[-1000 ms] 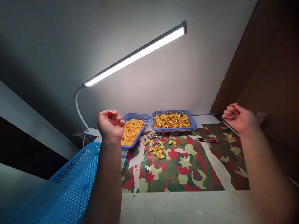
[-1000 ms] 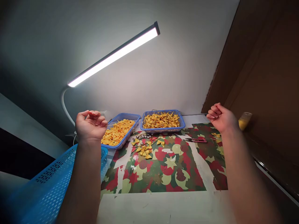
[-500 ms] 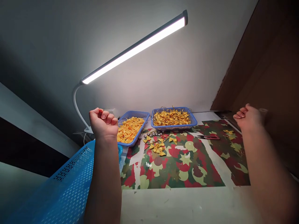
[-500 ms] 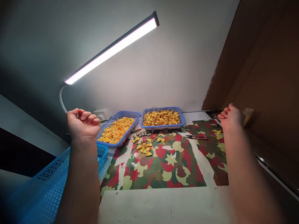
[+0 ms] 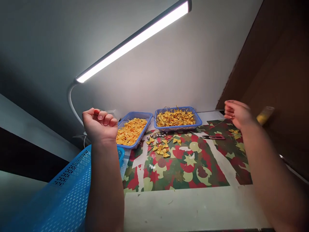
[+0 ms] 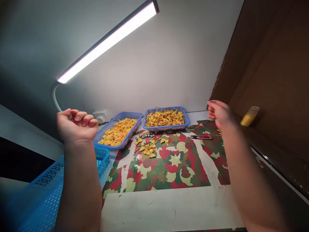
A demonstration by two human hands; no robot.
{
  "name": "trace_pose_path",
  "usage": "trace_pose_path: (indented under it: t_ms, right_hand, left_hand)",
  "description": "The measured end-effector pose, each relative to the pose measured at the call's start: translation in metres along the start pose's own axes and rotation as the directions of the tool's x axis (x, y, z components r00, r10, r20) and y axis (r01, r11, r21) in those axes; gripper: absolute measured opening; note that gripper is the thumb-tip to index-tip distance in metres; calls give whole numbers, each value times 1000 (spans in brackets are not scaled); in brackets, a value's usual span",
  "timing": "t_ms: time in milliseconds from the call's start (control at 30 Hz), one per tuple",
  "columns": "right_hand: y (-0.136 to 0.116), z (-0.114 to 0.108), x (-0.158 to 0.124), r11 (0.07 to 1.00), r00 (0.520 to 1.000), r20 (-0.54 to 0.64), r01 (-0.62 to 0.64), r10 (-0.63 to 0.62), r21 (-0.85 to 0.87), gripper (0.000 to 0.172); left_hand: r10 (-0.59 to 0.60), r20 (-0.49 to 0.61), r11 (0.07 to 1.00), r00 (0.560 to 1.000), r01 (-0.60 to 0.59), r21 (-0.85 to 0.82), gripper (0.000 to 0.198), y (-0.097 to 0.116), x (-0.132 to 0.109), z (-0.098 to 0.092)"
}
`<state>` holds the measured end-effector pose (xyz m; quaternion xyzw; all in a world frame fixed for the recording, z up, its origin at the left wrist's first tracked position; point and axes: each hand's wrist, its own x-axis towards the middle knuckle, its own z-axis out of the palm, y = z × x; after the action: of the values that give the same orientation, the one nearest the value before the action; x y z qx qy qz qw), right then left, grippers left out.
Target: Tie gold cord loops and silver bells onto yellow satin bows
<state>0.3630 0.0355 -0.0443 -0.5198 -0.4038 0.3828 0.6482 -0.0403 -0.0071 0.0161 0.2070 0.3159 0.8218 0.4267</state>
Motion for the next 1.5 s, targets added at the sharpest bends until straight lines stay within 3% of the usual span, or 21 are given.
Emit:
trace_pose_path:
  t_ms: [67,133,200,267,300,467,667,800,1033,1167,1233,1267,1367,1400,1433,1500]
  right_hand:
    - [6,19,-14,990,981,185,-37,62,-134,14]
    - [15,42,-33,956,920,365,-32,143,-293,17]
    - [28,66,-53,712,681,679,329,276,-620,16]
    - [43,87,-70,631,629,705,409,329,-659,16]
    - [51,95,-77,590,636,693,429,340,-684,15]
    - [78,115,-92,382,760,566,443,320,-811,12]
    - [93,124,-101,297,799,506,422,324,-857,11]
    - [96,123,-99,358,786,518,403,337,-843,13]
    - [75,101,-68,632,697,630,326,341,-703,14]
    - [54,87,-58,752,664,683,271,305,-600,19]
    - [43,81,-56,790,645,708,257,288,-556,24]
    - [38,77,-56,803,637,718,254,280,-539,26]
    - [22,70,-57,839,608,750,240,262,-488,31]
    - [17,68,-58,852,599,758,229,258,-471,32]
    - [13,66,-59,867,588,768,216,253,-450,33]
    - [5,64,-62,896,561,795,197,229,-397,33]
  left_hand:
    - [-7,23,1000,1000,7,0,16,0,-3,2]
    - [-9,41,1000,999,9,3,16,1,-6,4]
    - [-8,54,1000,999,7,11,15,1,-8,5]
    - [-9,58,1000,998,8,16,15,2,-9,6]
    - [-10,58,1000,998,9,18,16,2,-9,6]
    - [-11,55,1000,998,10,11,16,3,-8,6]
    - [-10,62,1000,998,9,16,15,0,-5,4]
    - [-10,75,1000,997,8,23,15,-2,-4,4]
    - [9,22,999,1000,-10,48,16,3,-6,5]
    - [165,100,946,981,-186,266,20,-2,-1,2]
    - [217,201,839,955,-288,462,22,-5,-1,-2]
    - [174,253,773,952,-291,564,21,-6,-2,-4]
    - [-171,341,427,924,-243,871,21,0,-13,-12]
    - [-223,336,325,915,-255,911,20,4,-18,-13]
    - [-218,340,263,915,-280,923,19,8,-25,-14]
    - [-103,401,236,910,-370,899,21,13,-38,-11]
